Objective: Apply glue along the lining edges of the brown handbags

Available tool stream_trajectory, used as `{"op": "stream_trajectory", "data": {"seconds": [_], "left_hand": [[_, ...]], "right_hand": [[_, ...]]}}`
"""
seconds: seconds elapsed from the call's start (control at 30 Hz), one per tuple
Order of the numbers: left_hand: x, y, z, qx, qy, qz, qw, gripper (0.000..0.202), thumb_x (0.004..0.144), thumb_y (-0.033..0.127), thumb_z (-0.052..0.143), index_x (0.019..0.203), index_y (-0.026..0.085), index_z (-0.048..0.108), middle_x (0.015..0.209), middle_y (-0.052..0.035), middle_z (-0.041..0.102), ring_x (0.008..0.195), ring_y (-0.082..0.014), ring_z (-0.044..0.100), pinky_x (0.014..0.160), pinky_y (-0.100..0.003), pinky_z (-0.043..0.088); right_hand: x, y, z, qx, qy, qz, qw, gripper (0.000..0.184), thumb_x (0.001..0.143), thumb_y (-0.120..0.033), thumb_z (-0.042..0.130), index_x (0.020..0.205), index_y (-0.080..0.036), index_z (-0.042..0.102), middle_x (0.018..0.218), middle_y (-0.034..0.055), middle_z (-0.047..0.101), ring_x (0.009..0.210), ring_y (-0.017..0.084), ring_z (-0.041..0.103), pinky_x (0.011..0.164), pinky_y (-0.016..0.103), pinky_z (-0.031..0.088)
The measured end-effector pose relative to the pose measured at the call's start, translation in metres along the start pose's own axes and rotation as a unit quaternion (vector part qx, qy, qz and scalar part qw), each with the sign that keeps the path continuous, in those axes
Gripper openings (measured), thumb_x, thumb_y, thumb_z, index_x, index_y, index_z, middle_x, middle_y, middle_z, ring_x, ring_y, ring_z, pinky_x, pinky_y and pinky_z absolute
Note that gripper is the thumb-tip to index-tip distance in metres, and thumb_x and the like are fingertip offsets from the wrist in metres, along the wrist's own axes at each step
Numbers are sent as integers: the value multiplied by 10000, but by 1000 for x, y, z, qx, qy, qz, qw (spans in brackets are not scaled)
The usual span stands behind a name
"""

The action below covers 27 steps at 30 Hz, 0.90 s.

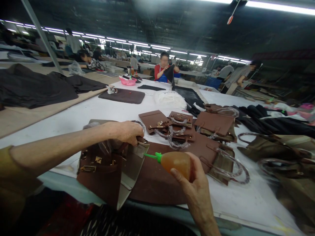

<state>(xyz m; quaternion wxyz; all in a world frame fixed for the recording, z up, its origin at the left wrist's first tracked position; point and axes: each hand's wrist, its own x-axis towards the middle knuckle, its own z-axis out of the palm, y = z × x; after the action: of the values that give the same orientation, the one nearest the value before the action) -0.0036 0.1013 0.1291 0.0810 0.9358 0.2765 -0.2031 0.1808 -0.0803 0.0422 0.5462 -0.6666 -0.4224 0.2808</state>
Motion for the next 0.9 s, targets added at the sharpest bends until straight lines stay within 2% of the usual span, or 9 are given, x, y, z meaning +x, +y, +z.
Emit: {"op": "stream_trajectory", "data": {"seconds": [0.43, 0.73, 0.9], "left_hand": [[6, -6, 10, -2, 13, 25, 1000, 207, 615, 308, 576, 770, 193, 651, 795, -64, 657, 675, -195, 569, 549, -278, 386], [1, -1, 5, 11, 0, 16, 1000, 254, 631, 296, 584, 847, 192, 667, 827, -63, 652, 713, -194, 560, 573, -275, 391], [-1, -1, 6, 15, 3, 18, 1000, 248, 627, 292, 565, 829, 188, 664, 800, -63, 643, 658, -191, 547, 510, -272, 358]], "right_hand": [[-19, 12, 2, -52, -29, -6, 998, 553, 649, -436, 713, 1109, -229, 485, 1033, 43, 589, 919, 259, 579, 800, 335, 468], [-33, 31, 4, -80, -57, 10, 995, 539, 688, -455, 689, 1131, -236, 473, 1051, 36, 566, 954, 255, 554, 817, 334, 434], [-40, 40, 6, -84, -73, 19, 994, 533, 694, -461, 686, 1122, -237, 461, 1038, 32, 558, 935, 247, 555, 813, 336, 430]]}}
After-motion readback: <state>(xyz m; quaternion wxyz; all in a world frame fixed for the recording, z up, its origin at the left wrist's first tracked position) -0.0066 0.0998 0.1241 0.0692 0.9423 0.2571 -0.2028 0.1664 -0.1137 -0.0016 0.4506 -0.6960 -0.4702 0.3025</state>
